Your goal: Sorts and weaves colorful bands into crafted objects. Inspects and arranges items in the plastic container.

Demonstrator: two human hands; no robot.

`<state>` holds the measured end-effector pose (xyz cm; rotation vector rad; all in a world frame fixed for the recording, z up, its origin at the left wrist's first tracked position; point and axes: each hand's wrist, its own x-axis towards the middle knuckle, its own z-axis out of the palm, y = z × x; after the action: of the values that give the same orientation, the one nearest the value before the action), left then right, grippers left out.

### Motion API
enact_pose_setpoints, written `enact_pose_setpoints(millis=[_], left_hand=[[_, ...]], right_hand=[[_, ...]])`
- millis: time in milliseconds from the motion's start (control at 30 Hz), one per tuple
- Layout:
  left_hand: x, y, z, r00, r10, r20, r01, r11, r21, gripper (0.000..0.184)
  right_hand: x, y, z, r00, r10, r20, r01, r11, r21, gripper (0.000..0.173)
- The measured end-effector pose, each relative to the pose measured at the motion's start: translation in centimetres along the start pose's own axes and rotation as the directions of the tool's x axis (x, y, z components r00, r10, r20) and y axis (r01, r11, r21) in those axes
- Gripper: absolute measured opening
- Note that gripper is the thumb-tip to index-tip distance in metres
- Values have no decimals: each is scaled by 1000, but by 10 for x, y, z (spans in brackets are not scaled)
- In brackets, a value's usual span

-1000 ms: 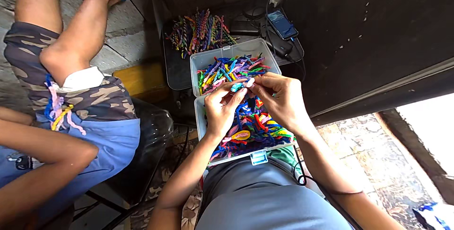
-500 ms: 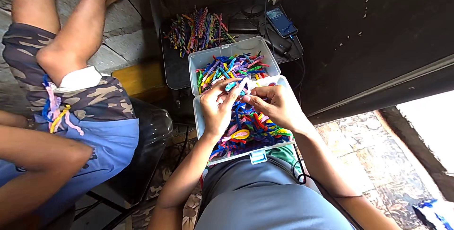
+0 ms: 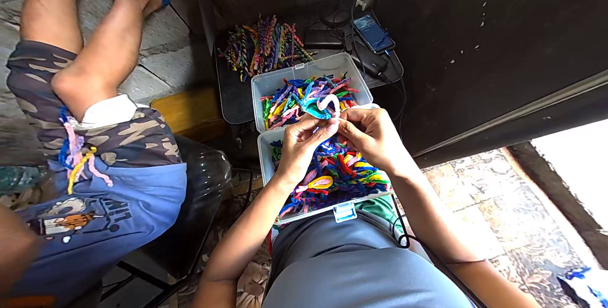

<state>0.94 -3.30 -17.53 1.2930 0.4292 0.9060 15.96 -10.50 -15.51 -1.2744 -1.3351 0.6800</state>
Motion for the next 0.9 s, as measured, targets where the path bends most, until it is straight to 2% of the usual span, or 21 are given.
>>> enact_pose_setpoints(millis=[167,300,400,467,533,633,800,900], left_hand=[[1,-2,0,999,7,-35,-11,993,-121,19],[1,-2,-1,999,-30,-18,25,973,-229,21],[2,-1,1,997,-60,-43,48,971,-233,28],[1,0,3,996,-71,-59,55,969,-243,25],[2,1,4,995,-49,-83,30,975,-222,23],[3,-2,3,991,12,-136,-29,992,-125,26],[1,-1,-1,984,13,-180,-22,999,-50,28],[1,-1,1,983,9,-185,-10,1000,-5,33]], right_hand=[[4,-2,3,999,-20,30,20,1000,9,27],[3,-8,3,997,43,62,-42,999,-21,30],[2,-12,2,996,45,72,-36,993,-115,29],[-1,-17,2,997,4,78,16,967,-254,26],[-3,-21,5,995,-50,92,82,917,-391,23],[-6,-24,6,988,-80,133,136,856,-499,24],[-3,-30,-7,982,-185,-24,144,835,-532,22],[4,-27,-8,963,-267,-30,219,847,-485,25]])
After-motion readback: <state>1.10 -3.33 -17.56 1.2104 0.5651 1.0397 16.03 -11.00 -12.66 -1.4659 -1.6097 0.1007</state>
